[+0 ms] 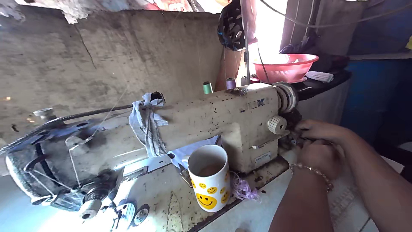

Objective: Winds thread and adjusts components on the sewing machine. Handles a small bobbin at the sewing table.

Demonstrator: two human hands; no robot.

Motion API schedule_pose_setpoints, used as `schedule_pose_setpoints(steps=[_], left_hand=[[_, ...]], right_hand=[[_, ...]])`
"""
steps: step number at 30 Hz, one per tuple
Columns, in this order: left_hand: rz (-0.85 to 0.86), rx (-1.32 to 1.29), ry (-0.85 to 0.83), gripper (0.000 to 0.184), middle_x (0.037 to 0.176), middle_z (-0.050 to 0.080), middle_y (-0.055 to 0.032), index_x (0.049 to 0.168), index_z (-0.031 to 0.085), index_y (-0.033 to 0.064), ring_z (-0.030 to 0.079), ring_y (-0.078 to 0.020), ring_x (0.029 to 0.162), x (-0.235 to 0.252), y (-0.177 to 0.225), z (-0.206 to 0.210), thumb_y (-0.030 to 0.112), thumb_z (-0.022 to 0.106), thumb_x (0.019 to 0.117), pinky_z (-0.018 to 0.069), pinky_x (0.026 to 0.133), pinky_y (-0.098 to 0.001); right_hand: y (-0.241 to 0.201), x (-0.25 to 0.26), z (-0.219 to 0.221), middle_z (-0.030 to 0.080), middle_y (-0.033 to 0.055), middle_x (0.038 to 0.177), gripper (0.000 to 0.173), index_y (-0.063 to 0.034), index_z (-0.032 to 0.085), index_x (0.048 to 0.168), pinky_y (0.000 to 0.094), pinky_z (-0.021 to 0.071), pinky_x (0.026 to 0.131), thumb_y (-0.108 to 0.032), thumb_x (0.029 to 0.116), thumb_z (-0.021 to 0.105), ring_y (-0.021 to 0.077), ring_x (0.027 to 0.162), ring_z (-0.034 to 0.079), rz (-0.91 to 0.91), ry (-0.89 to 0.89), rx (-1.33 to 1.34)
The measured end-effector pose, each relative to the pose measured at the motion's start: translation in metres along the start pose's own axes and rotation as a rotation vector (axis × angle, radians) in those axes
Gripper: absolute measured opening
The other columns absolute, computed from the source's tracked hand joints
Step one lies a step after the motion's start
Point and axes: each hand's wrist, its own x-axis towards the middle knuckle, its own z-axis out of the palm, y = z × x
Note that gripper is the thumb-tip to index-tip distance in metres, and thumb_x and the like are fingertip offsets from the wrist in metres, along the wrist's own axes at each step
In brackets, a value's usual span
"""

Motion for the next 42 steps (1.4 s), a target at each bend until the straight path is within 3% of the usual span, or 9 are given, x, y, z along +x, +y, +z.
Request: schedule_pose_setpoints(steps=[4, 7, 12, 16, 24, 30, 32, 35, 42], left_hand=[[0.006, -0.01, -0.01, 0.032, 0.149, 0.054, -0.0116, 0.129, 0.069, 0.0059, 0.046, -0.0305, 0.142, 0.004, -0.001, 0.002, 0.017, 0.049, 0.1064, 0.0352, 0.116, -0.0554], [-0.022, 0.01, -0.001, 0.029, 0.149, 0.055, -0.0115, 0.125, 0.07, 0.0041, 0.046, -0.0299, 0.142, 0.003, -0.001, 0.003, 0.018, 0.057, 0.1028, 0.0338, 0.117, -0.0555], [-0.064, 0.03, 0.0, 0.029, 0.15, 0.053, -0.0124, 0.124, 0.069, 0.0031, 0.045, -0.031, 0.142, 0.002, -0.001, 0.002, 0.016, 0.057, 0.1017, 0.0366, 0.116, -0.0542], [-0.022, -0.011, 0.025, 0.032, 0.148, 0.055, -0.013, 0.129, 0.069, 0.0079, 0.047, -0.0314, 0.14, 0.001, -0.002, 0.003, 0.019, 0.051, 0.1064, 0.0368, 0.115, -0.055], [-0.043, 0.0, 0.01, 0.03, 0.151, 0.053, -0.0121, 0.127, 0.069, 0.0039, 0.046, -0.031, 0.142, 0.002, 0.0, 0.002, 0.017, 0.057, 0.1018, 0.033, 0.117, -0.057], [-0.043, 0.024, 0.016, 0.029, 0.147, 0.056, -0.0121, 0.124, 0.071, 0.0048, 0.048, -0.0304, 0.14, 0.0, 0.001, -0.001, 0.018, 0.056, 0.1031, 0.0356, 0.116, -0.0551], [-0.016, 0.015, 0.025, 0.031, 0.147, 0.056, -0.0129, 0.128, 0.07, 0.007, 0.048, -0.031, 0.139, 0.0, 0.0, -0.002, 0.017, 0.051, 0.1058, 0.0353, 0.116, -0.0546], [0.005, 0.012, 0.025, 0.032, 0.147, 0.056, -0.0121, 0.128, 0.07, 0.0069, 0.049, -0.0295, 0.14, 0.003, -0.001, 0.001, 0.018, 0.048, 0.1071, 0.0357, 0.116, -0.0523], [-0.087, 0.076, 0.05, 0.028, 0.147, 0.056, -0.01, 0.12, 0.071, 0.0038, 0.048, -0.0291, 0.139, -0.004, 0.004, -0.002, 0.018, 0.054, 0.1039, 0.0372, 0.115, -0.0546]], right_hand=[[-0.007, -0.009, 0.0, 0.058, 0.0221, 0.125, 0.017, 0.0039, 0.068, 0.105, 0.049, 0.0513, 0.094, -0.009, 0.1037, 0.058, 0.0337, 0.115, 0.058, 0.033, 0.296, 0.151], [-0.014, 0.013, 0.005, 0.057, 0.0295, 0.131, 0.018, 0.0063, 0.072, 0.107, 0.06, 0.0404, 0.107, -0.007, 0.101, 0.062, 0.0472, 0.127, 0.05, -0.06, 0.414, 0.021], [-0.002, 0.027, 0.009, 0.06, 0.0293, 0.131, 0.022, 0.0062, 0.071, 0.117, 0.0567, 0.0373, 0.112, -0.003, 0.1008, 0.06, 0.0443, 0.129, 0.052, 0.012, 0.155, -0.091], [-0.002, -0.003, -0.001, 0.065, 0.0239, 0.11, 0.018, 0.0091, 0.07, 0.101, 0.0464, 0.0453, 0.098, -0.003, 0.1026, 0.057, 0.0315, 0.107, 0.059, 0.012, 0.053, 0.073], [-0.02, 0.017, 0.004, 0.056, 0.0312, 0.132, 0.022, 0.0093, 0.069, 0.113, 0.0572, 0.0389, 0.11, -0.007, 0.103, 0.058, 0.0464, 0.129, 0.05, -0.016, 0.331, 0.015], [-0.017, 0.02, 0.002, 0.062, 0.0293, 0.128, 0.025, 0.0108, 0.067, 0.118, 0.0513, 0.0382, 0.111, -0.005, 0.1047, 0.053, 0.0403, 0.128, 0.054, 0.099, -0.023, -0.143], [-0.008, 0.008, 0.001, 0.065, 0.0258, 0.114, 0.021, 0.0102, 0.07, 0.106, 0.0473, 0.0445, 0.099, -0.005, 0.1037, 0.056, 0.0334, 0.111, 0.059, 0.052, 0.028, 0.029], [-0.001, -0.004, 0.002, 0.061, 0.018, 0.12, 0.016, 0.0033, 0.067, 0.1, 0.0446, 0.0469, 0.094, -0.009, 0.1038, 0.057, 0.0255, 0.109, 0.058, 0.043, 0.216, 0.357], [-0.012, 0.026, 0.011, 0.058, 0.0292, 0.132, 0.026, 0.0101, 0.067, 0.116, 0.0517, 0.0397, 0.111, -0.009, 0.1063, 0.053, 0.0401, 0.129, 0.052, 0.022, 0.269, 0.132]])
